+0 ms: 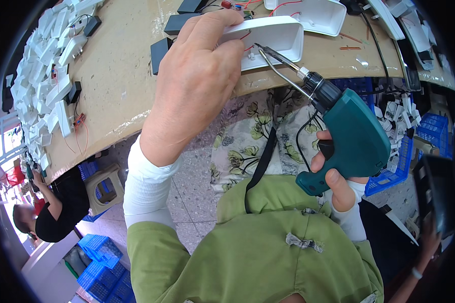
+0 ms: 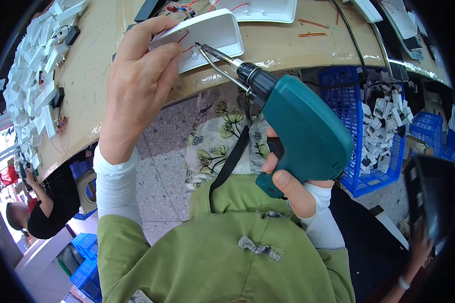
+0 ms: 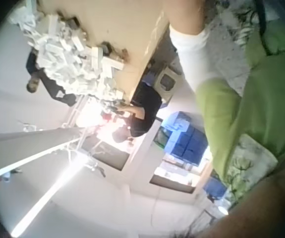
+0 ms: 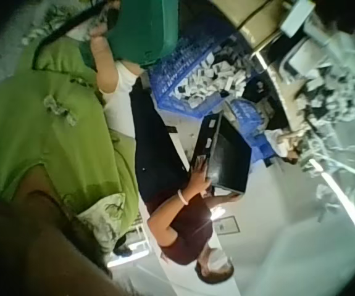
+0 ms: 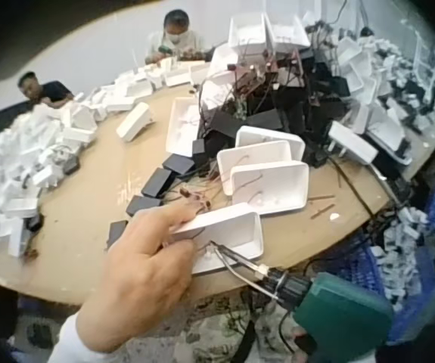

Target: Soldering internal wiring and components into plastic device housings using a soldering gun.

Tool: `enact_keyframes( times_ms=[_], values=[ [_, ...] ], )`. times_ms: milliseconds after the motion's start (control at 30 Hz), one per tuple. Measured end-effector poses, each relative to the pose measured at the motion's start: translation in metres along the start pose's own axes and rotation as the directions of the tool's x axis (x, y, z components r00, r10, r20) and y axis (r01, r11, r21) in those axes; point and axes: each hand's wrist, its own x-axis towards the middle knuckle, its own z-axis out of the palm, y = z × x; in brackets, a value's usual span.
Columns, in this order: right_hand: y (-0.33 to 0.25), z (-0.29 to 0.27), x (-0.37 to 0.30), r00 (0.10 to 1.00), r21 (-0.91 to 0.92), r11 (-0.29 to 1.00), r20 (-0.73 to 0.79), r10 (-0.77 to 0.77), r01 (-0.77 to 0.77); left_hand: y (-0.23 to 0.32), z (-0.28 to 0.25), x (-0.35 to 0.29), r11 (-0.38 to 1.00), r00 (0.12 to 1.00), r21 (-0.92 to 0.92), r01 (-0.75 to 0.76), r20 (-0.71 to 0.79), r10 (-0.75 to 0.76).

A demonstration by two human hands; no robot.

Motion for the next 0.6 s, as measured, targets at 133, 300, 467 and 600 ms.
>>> enact_keyframes(
  times_ms=[133, 300, 467, 600],
  values=[
    [0.0005, 0.002, 0.0003, 1.0, 0.011, 1.0, 0.001, -0.021, 0.021, 0.0009, -0.0023, 0.0, 1.0, 1.0, 0.019, 0.003, 0.019, -0.004],
    [0.0004, 0.004, 0.001, 0.999, -0.002, 1.0, -0.028, -0.022, 0.022, 0.0015, -0.0016, 0.0015, 1.0, 1.0, 0.014, 0.007, 0.018, -0.007],
    [-0.002, 0.0045, 0.0003, 1.0, -0.006, 1.0, -0.025, -0.004, 0.003, 0.0084, -0.0063, 0.0061, 1.0, 0.999, 0.021, 0.004, 0.047, -0.005],
    [-0.0048, 0.0045, 0.0007, 1.0, -0.034, 0.999, -0.009, 0.026, -0.027, 0.0081, -0.0064, 0.0059, 1.0, 0.999, 0.021, -0.003, 0.053, 0.002]
  ],
)
